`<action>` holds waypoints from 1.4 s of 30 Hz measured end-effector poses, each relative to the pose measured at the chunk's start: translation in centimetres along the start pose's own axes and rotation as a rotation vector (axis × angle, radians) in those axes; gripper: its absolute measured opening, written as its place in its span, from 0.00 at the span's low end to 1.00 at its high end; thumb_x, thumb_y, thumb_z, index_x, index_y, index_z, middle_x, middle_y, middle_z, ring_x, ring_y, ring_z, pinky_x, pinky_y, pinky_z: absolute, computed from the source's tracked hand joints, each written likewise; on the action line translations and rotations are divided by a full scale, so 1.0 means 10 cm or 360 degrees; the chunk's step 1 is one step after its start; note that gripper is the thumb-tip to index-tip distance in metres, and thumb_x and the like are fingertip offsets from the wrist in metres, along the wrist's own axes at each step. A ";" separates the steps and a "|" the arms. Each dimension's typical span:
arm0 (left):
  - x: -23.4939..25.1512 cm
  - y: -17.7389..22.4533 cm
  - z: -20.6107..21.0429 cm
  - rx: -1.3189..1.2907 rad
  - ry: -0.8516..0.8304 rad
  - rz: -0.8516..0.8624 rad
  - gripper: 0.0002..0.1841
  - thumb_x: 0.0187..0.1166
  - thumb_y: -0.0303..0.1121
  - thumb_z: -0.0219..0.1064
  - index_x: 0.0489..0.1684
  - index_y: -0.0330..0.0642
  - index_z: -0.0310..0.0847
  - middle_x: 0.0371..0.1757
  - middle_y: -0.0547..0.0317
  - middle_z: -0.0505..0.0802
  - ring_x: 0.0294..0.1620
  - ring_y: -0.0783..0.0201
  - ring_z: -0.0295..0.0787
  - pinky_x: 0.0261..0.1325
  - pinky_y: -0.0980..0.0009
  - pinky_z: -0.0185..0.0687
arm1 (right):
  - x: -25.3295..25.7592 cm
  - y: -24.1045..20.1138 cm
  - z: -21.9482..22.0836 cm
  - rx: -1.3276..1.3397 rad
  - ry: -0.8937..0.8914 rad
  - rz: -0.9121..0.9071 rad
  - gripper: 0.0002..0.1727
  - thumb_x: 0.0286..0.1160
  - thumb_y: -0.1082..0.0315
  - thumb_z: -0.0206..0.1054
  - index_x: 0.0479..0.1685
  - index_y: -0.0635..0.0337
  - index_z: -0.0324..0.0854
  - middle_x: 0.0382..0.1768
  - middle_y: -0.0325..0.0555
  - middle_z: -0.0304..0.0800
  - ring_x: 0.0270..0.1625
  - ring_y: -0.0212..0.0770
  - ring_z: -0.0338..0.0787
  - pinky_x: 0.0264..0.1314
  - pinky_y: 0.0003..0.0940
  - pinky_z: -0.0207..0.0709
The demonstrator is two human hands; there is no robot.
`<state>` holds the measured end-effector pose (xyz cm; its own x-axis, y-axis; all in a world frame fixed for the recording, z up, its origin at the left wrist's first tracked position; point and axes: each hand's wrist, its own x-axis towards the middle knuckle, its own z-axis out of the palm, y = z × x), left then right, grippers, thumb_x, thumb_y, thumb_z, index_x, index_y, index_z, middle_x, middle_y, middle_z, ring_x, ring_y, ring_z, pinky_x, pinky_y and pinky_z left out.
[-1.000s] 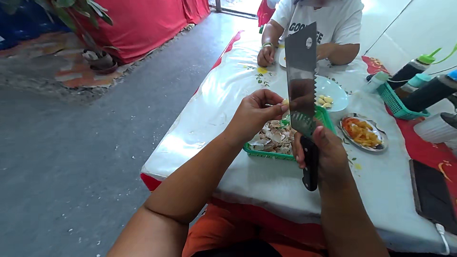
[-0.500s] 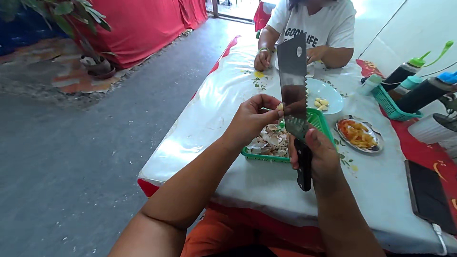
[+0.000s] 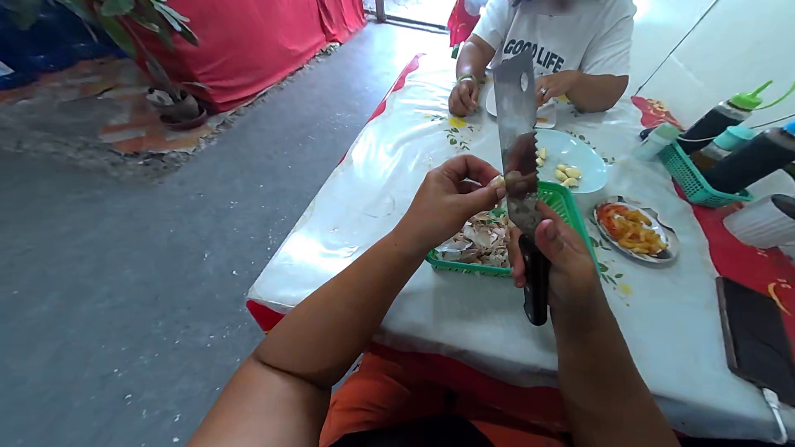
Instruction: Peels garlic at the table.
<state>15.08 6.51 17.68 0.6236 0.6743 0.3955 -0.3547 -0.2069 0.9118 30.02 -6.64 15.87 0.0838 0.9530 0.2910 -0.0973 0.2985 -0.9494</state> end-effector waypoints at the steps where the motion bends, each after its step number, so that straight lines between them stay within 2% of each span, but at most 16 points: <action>1: 0.00 -0.01 -0.01 -0.0020 -0.0007 0.0002 0.07 0.77 0.21 0.70 0.48 0.38 0.81 0.42 0.60 0.92 0.38 0.70 0.91 0.46 0.73 0.91 | 0.00 0.00 0.00 0.0013 -0.0005 -0.0001 0.31 0.83 0.37 0.60 0.78 0.43 0.73 0.18 0.33 0.80 0.16 0.26 0.83 0.22 0.19 0.83; 7: 0.01 0.03 -0.02 -0.0185 -0.0009 -0.0085 0.07 0.82 0.20 0.62 0.51 0.37 0.81 0.44 0.61 0.91 0.42 0.69 0.91 0.49 0.72 0.91 | 0.00 -0.01 -0.01 0.0059 0.0032 -0.0012 0.33 0.83 0.37 0.59 0.79 0.48 0.70 0.19 0.34 0.80 0.17 0.28 0.84 0.21 0.20 0.84; 11: 0.03 0.05 -0.01 -0.0273 -0.0003 -0.0213 0.13 0.86 0.20 0.56 0.64 0.36 0.75 0.48 0.57 0.90 0.43 0.65 0.93 0.46 0.70 0.93 | 0.01 -0.01 -0.02 0.0074 0.0013 -0.0024 0.32 0.83 0.37 0.59 0.77 0.48 0.71 0.19 0.34 0.80 0.17 0.27 0.84 0.21 0.20 0.84; 12: 0.04 0.05 0.00 -0.0281 0.0005 -0.0235 0.12 0.86 0.20 0.56 0.63 0.37 0.75 0.48 0.57 0.90 0.43 0.66 0.93 0.46 0.70 0.93 | 0.01 -0.01 -0.01 0.0066 0.0008 -0.0026 0.32 0.83 0.37 0.59 0.77 0.48 0.71 0.19 0.33 0.80 0.17 0.27 0.83 0.21 0.20 0.84; 14: 0.04 0.04 -0.01 -0.0292 0.0003 -0.0256 0.09 0.84 0.20 0.60 0.57 0.38 0.78 0.45 0.58 0.91 0.43 0.67 0.93 0.47 0.71 0.92 | 0.01 0.00 -0.01 0.0074 0.0005 -0.0015 0.32 0.84 0.38 0.58 0.78 0.47 0.71 0.19 0.34 0.80 0.17 0.27 0.84 0.21 0.19 0.83; 17: 0.03 0.03 -0.01 -0.0212 -0.0010 -0.0240 0.10 0.79 0.19 0.66 0.55 0.38 0.80 0.47 0.58 0.91 0.44 0.67 0.92 0.48 0.71 0.92 | 0.00 -0.01 -0.01 0.0081 0.0029 0.0017 0.32 0.84 0.38 0.59 0.79 0.45 0.71 0.18 0.35 0.81 0.17 0.28 0.84 0.21 0.20 0.84; 22: 0.03 0.06 -0.01 -0.0201 0.0047 -0.0264 0.10 0.82 0.21 0.64 0.57 0.37 0.80 0.48 0.58 0.92 0.44 0.66 0.94 0.49 0.69 0.93 | 0.00 -0.03 -0.01 0.0110 0.0150 0.0069 0.33 0.83 0.37 0.59 0.76 0.50 0.71 0.18 0.35 0.80 0.16 0.28 0.84 0.20 0.21 0.84; 26: 0.04 0.06 0.00 -0.0184 0.0051 -0.0249 0.10 0.83 0.22 0.63 0.58 0.37 0.80 0.47 0.59 0.93 0.43 0.68 0.94 0.46 0.72 0.92 | 0.00 -0.03 -0.02 0.0132 0.0165 0.0069 0.35 0.81 0.35 0.60 0.76 0.51 0.70 0.17 0.36 0.81 0.15 0.29 0.84 0.19 0.22 0.84; 31: 0.03 0.04 -0.02 0.0234 0.0063 -0.0099 0.16 0.76 0.23 0.73 0.61 0.37 0.82 0.48 0.59 0.95 0.41 0.70 0.93 0.43 0.75 0.90 | -0.01 -0.04 -0.05 0.0124 0.0001 0.0037 0.38 0.81 0.35 0.59 0.86 0.43 0.66 0.19 0.38 0.81 0.16 0.30 0.84 0.19 0.22 0.83; 36: 0.02 0.06 -0.02 0.0235 0.0045 -0.0120 0.17 0.72 0.20 0.75 0.59 0.37 0.81 0.47 0.59 0.94 0.40 0.71 0.92 0.42 0.77 0.89 | -0.01 -0.02 -0.04 0.0114 -0.0005 0.0064 0.36 0.84 0.37 0.58 0.85 0.46 0.67 0.18 0.38 0.80 0.16 0.30 0.83 0.20 0.22 0.83; 42: 0.01 0.03 0.01 0.0274 0.0062 -0.0116 0.16 0.68 0.20 0.78 0.53 0.37 0.85 0.46 0.59 0.93 0.36 0.71 0.92 0.43 0.75 0.92 | 0.01 0.00 0.00 -0.0028 0.0058 0.0025 0.34 0.85 0.39 0.58 0.84 0.47 0.69 0.17 0.33 0.80 0.17 0.27 0.83 0.22 0.20 0.83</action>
<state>15.13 6.45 18.05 0.6146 0.7183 0.3260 -0.1830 -0.2721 0.9447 30.07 -6.58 15.84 0.1186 0.9550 0.2719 -0.0813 0.2822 -0.9559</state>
